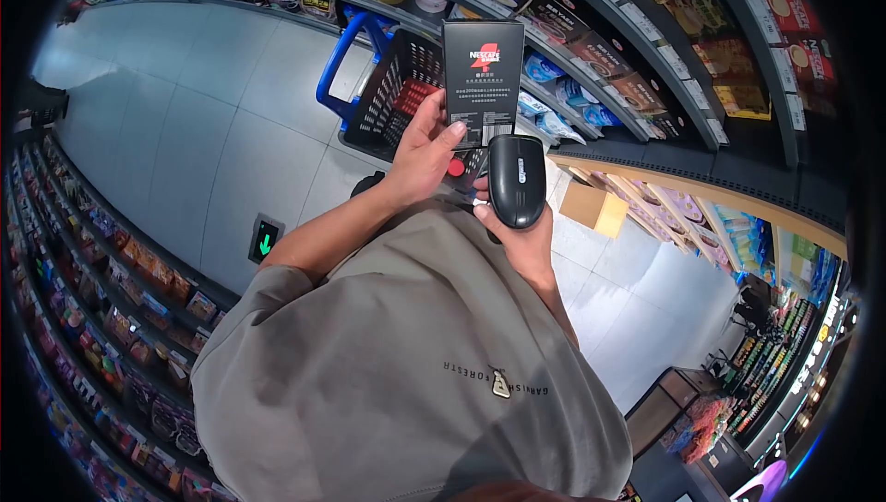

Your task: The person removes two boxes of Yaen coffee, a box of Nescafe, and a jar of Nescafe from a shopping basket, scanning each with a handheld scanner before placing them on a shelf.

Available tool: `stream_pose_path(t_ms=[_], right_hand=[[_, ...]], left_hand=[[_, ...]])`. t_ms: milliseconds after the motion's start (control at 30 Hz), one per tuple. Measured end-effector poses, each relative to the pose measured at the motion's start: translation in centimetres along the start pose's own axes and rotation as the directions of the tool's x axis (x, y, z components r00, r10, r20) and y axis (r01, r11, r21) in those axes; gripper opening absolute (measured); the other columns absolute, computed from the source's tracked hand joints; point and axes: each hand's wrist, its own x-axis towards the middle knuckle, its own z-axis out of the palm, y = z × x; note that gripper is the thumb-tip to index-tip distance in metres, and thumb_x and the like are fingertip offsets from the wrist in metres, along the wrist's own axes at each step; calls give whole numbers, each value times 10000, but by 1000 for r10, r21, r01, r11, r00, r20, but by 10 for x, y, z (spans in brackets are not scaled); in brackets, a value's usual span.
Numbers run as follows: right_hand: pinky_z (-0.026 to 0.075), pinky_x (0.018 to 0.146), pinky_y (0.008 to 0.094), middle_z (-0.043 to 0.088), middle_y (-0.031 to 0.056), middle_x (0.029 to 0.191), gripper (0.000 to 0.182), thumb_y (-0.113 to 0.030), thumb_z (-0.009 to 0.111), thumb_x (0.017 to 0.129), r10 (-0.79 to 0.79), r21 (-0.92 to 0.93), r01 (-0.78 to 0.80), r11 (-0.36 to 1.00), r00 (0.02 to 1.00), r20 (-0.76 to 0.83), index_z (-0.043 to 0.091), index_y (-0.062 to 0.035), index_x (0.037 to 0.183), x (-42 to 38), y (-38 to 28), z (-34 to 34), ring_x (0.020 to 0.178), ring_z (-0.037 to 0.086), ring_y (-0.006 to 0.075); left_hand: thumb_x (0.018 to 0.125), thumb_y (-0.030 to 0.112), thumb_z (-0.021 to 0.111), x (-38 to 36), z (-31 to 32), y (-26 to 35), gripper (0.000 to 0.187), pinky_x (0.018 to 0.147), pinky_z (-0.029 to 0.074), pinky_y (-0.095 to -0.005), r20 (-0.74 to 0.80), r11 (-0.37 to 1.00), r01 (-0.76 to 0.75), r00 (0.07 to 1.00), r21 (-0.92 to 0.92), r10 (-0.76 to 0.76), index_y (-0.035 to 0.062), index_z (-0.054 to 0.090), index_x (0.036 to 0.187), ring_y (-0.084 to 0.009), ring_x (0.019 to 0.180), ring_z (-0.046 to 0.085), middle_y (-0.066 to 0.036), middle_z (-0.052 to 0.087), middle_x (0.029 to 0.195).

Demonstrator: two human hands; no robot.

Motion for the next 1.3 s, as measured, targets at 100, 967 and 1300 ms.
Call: stream_pose_path(t_ms=[100, 967, 1300], right_hand=[[504, 851, 296, 669, 88, 1073, 366, -67, 741, 800, 8, -21, -8, 1000, 1000, 0, 619, 1, 1138, -1, 0, 3, 995, 619, 149], [507, 790, 289, 643, 132, 1104, 429, -56, 714, 818, -70, 290, 188, 938, 925, -373, 557, 34, 1208, 4, 16, -13, 948, 621, 167], [492, 672, 260, 601, 64, 951, 419, 20, 711, 803, -15, 243, 127, 962, 910, -413, 545, 35, 1188, 13, 12, -13, 781, 586, 125]], left_hand=[[972, 60, 495, 1, 0, -1, 487, 1029, 415, -350, -10, 1000, -19, 1000, 11, 19, 33, 319, 1425, -154, 1198, 503, -77, 503, 1304], [1004, 97, 432, -1, 14, -9, 408, 1024, 408, -378, 18, 984, 80, 997, -157, -79, 32, 337, 1396, -175, 1182, 518, -83, 529, 1273], [1019, 145, 405, -1, 29, -12, 413, 1063, 373, -406, 191, 916, 240, 964, -323, -186, 58, 347, 1419, -219, 1252, 484, -80, 512, 1341]])
